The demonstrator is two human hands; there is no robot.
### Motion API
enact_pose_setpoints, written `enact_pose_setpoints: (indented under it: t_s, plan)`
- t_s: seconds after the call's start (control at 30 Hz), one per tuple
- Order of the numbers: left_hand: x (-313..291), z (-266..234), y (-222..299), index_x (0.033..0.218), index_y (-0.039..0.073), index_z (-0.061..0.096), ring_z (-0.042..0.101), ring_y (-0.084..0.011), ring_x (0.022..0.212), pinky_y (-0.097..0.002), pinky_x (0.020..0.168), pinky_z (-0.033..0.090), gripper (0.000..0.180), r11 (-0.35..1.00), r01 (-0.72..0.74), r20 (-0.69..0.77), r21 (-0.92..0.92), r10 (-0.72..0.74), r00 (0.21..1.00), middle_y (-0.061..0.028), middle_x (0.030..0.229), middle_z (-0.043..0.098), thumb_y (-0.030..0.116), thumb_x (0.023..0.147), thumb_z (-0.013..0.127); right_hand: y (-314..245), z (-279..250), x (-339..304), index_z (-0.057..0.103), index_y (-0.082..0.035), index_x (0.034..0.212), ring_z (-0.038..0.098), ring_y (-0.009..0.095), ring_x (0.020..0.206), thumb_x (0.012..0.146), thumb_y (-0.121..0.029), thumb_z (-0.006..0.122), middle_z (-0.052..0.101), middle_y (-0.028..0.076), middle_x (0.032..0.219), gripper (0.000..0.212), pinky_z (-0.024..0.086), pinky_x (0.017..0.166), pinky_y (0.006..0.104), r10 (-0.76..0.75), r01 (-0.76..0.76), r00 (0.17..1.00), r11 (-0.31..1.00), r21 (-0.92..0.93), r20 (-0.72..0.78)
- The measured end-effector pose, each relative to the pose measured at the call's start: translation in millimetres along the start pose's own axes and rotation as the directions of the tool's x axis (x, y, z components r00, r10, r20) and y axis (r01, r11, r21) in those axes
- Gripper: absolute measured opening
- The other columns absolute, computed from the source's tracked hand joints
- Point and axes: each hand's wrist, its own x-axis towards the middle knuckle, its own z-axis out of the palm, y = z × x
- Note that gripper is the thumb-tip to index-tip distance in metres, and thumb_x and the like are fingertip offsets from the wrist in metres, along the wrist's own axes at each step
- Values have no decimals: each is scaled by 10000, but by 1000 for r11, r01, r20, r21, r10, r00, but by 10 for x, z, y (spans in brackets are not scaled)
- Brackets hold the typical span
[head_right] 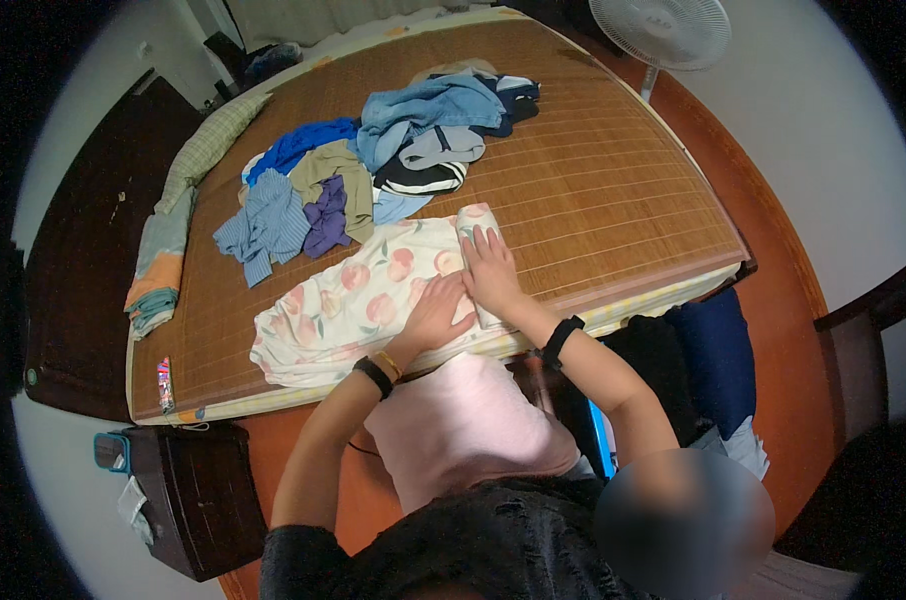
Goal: The person folds a shirt, a pair of jeans, a long-sleeved infant garment, and another pair of denim pants on a bed, placing each folded item into a storage bin.
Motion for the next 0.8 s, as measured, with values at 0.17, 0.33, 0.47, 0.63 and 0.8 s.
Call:
enact_pose_setpoints:
  t_s: [0.17, 0.33, 0.47, 0.63, 0.8]
  plan:
    - [-42, 28, -84, 1045, -17, 457, 443, -362, 1032, -428, 922, 348, 376, 1000, 24, -15, 11, -24, 1000, -191, 1058, 477, 173, 749, 590, -211, 28, -5, 335, -31, 1380, 175, 394, 1372, 821, -229, 549, 240, 206, 1470, 631, 184, 1047, 604, 58, -38, 960, 996, -77, 273]
    - [68, -18, -63, 1005, -1, 474, 449, -353, 1015, -428, 902, 356, 318, 997, 32, 48, 72, -35, 998, -180, 1054, 485, 181, 769, 583, -135, 125, 2, 321, -39, 1398, 125, 377, 1391, 843, -285, 536, 164, 183, 1504, 645, 137, 1038, 646, 70, 9, 945, 971, -240, 318]
    - [182, -98, -139, 1041, 44, 503, 438, -347, 1101, -434, 964, 332, 273, 997, -40, 217, -64, 53, 975, -174, 1150, 489, 218, 838, 558, 102, -136, 37, 292, -55, 1415, 115, 361, 1398, 858, -230, 506, 148, 158, 1516, 622, 130, 1045, 643, 108, -40, 897, 986, -165, 430]
    - [223, -228, -227, 1205, 90, 509, 322, -346, 1288, -460, 1065, 249, 397, 994, -13, 227, 106, -11, 974, -167, 1372, 391, 327, 888, 511, 1085, -355, -109, 257, -84, 1433, 102, 330, 1408, 898, -123, 368, 140, 61, 1534, 548, 124, 1058, 635, 208, -60, 884, 939, -339, 419]
    - [-56, -235, -424, 1332, 164, 439, 253, -334, 1346, -493, 1084, 208, 463, 956, 80, 213, 282, -143, 966, -147, 1446, 305, 354, 911, 472, 1816, -573, -259, 299, -182, 1423, 155, 312, 1395, 918, -211, 398, 194, -16, 1520, 515, 174, 1073, 582, 239, -99, 901, 925, -366, 362]
